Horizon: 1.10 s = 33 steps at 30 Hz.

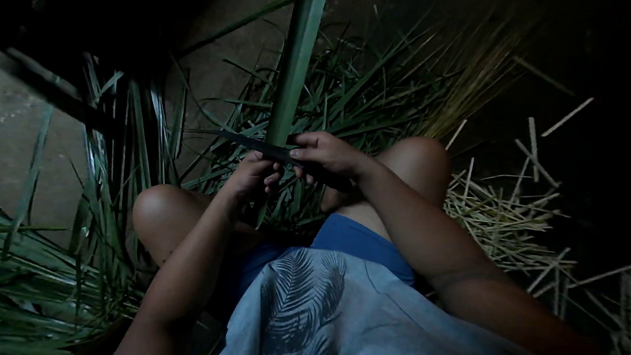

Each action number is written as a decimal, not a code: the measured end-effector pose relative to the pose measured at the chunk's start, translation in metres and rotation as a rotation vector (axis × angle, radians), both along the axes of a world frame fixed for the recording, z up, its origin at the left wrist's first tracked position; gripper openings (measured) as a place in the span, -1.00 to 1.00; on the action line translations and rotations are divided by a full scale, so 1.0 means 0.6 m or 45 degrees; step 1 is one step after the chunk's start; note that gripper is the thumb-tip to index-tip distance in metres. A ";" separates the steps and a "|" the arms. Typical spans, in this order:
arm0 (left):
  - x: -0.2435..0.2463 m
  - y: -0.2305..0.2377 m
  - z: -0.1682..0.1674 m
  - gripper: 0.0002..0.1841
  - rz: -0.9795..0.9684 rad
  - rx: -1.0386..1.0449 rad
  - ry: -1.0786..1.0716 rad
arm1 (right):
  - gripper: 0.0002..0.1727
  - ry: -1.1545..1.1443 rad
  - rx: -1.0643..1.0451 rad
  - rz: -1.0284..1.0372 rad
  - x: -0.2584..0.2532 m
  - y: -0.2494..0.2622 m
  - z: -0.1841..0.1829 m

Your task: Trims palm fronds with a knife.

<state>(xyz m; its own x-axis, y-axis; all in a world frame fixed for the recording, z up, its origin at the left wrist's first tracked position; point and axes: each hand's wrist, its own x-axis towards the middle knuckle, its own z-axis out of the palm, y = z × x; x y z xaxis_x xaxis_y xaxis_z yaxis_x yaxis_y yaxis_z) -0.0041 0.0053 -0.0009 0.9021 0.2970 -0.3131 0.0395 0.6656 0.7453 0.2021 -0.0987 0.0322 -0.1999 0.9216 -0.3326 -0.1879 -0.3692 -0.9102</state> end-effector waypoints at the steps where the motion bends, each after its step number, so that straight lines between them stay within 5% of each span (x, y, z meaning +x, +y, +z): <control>1: -0.002 -0.001 -0.001 -0.71 -0.007 -0.017 0.001 | -0.62 0.016 0.001 0.000 0.001 0.000 0.000; 22: 0.007 -0.004 0.001 -0.79 0.019 0.157 0.043 | -0.69 0.047 -0.005 -0.050 0.002 0.001 0.005; 33: -0.004 -0.002 0.007 -0.82 -0.024 -0.089 -0.117 | -0.61 0.099 0.070 -0.003 0.007 0.001 0.003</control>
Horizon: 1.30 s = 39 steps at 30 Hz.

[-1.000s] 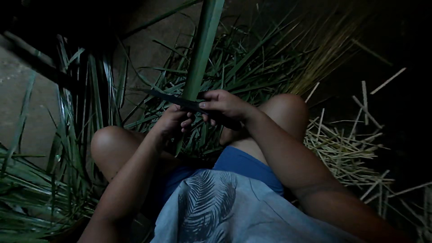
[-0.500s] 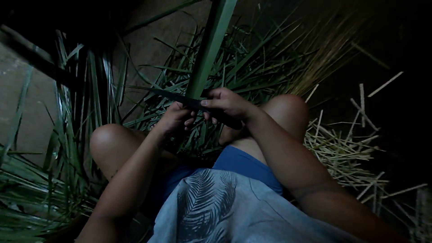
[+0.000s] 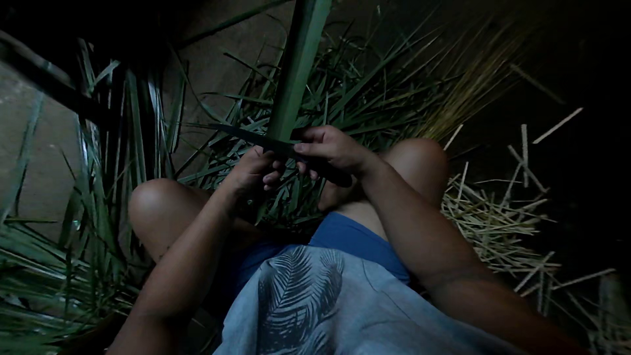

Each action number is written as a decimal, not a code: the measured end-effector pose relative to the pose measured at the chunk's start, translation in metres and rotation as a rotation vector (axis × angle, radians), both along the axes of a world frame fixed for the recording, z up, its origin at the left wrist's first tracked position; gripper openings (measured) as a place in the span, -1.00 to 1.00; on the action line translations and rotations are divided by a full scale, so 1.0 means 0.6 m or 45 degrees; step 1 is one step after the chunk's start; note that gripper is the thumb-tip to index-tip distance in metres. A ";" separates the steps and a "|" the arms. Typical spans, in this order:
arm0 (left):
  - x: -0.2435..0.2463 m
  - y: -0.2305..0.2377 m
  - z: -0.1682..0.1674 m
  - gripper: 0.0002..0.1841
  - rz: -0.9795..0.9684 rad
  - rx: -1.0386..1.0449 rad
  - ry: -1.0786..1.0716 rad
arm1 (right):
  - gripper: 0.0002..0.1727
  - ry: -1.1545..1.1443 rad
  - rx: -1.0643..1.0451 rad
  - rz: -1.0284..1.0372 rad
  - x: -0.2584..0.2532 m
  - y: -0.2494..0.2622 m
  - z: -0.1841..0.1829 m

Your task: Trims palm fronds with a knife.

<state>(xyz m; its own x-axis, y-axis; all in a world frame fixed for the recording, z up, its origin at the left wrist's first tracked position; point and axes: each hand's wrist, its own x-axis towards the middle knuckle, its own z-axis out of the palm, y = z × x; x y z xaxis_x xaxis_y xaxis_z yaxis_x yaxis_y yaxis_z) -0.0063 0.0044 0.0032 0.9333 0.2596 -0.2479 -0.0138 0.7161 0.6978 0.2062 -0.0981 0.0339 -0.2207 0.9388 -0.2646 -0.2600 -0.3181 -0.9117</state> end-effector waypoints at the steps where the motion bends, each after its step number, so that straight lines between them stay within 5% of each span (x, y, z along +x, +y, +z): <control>1: 0.000 0.000 0.000 -0.81 -0.006 -0.002 -0.005 | -0.61 0.000 0.006 -0.003 0.000 0.000 0.000; 39: -0.002 0.006 0.009 -0.85 -0.019 0.020 -0.039 | -0.61 -0.109 0.148 -0.066 0.004 -0.002 0.007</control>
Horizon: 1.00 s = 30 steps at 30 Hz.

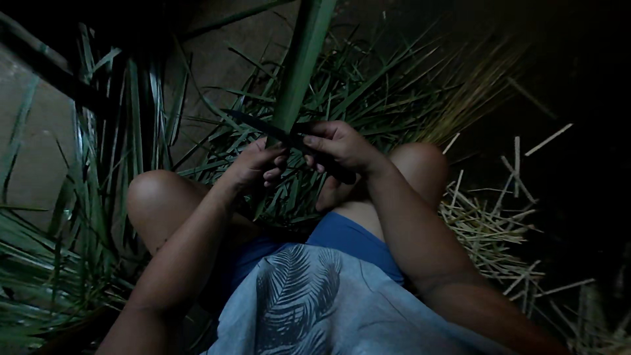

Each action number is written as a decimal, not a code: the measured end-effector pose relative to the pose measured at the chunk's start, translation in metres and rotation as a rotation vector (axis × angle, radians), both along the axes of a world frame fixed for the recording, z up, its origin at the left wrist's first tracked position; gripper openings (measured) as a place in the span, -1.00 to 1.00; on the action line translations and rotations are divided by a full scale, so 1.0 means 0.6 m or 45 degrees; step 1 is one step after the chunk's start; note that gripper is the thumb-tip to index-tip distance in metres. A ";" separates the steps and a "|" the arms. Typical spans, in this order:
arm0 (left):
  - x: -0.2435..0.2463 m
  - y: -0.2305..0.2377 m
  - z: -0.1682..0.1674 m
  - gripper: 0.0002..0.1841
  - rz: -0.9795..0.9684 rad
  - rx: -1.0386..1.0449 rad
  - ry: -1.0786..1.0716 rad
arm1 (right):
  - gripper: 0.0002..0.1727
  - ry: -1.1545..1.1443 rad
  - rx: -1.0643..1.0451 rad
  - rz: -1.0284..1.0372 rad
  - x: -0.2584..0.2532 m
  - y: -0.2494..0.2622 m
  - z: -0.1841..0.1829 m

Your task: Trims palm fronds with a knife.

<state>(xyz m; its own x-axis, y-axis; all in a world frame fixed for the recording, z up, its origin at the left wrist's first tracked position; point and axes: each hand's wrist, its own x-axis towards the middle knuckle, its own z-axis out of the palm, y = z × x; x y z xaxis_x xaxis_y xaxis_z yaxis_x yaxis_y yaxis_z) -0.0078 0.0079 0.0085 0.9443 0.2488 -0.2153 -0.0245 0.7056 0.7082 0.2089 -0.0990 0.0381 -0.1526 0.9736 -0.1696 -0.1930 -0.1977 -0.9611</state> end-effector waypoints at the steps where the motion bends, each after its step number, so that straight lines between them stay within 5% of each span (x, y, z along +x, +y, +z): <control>1: 0.001 -0.002 -0.001 -0.86 -0.018 0.014 0.001 | -0.64 0.004 0.004 -0.007 -0.002 0.000 0.000; 21: 0.004 -0.011 0.001 -0.83 -0.152 0.123 0.087 | -0.83 -0.017 0.115 -0.124 0.005 -0.004 -0.001; 30: 0.016 -0.015 0.018 -0.74 0.211 0.677 0.250 | -0.82 -0.028 0.101 -0.120 0.003 -0.001 -0.006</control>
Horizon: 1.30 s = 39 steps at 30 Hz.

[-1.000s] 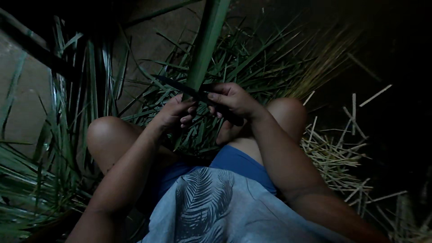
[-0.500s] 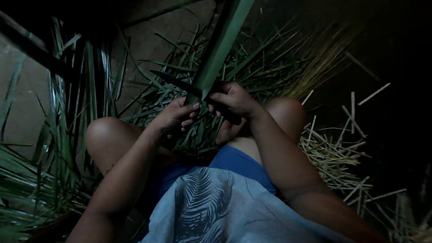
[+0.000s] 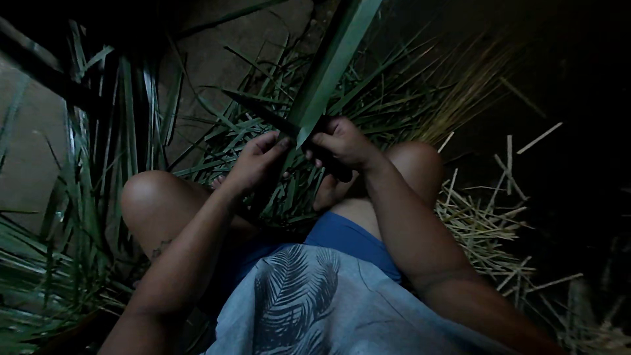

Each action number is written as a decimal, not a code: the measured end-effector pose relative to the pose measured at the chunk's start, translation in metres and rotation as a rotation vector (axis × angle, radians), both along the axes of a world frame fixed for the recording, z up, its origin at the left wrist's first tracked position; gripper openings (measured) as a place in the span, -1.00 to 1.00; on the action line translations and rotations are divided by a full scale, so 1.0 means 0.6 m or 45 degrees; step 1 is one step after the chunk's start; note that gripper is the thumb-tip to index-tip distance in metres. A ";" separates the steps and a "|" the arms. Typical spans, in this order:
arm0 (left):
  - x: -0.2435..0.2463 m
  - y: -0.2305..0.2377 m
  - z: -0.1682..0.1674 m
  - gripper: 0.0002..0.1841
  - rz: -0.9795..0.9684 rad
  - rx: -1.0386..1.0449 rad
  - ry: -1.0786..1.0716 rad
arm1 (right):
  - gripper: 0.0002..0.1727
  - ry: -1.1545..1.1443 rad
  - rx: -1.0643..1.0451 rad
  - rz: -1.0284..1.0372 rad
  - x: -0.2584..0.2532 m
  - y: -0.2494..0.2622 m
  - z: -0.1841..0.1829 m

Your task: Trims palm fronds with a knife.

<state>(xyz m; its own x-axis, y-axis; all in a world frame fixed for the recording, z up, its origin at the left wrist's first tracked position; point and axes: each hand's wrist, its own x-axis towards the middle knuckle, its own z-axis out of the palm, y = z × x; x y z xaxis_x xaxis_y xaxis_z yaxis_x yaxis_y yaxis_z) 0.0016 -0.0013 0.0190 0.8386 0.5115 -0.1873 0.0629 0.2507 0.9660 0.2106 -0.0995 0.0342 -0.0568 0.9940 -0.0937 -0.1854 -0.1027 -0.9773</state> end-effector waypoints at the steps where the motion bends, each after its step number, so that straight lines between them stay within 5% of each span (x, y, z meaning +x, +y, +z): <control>1: -0.001 0.001 -0.001 -0.75 -0.005 0.011 0.003 | -0.82 -0.006 -0.004 0.006 0.000 0.001 0.000; 39: -0.009 0.005 0.011 -0.76 -0.030 0.321 -0.016 | -0.76 0.025 0.162 -0.204 0.004 0.002 -0.008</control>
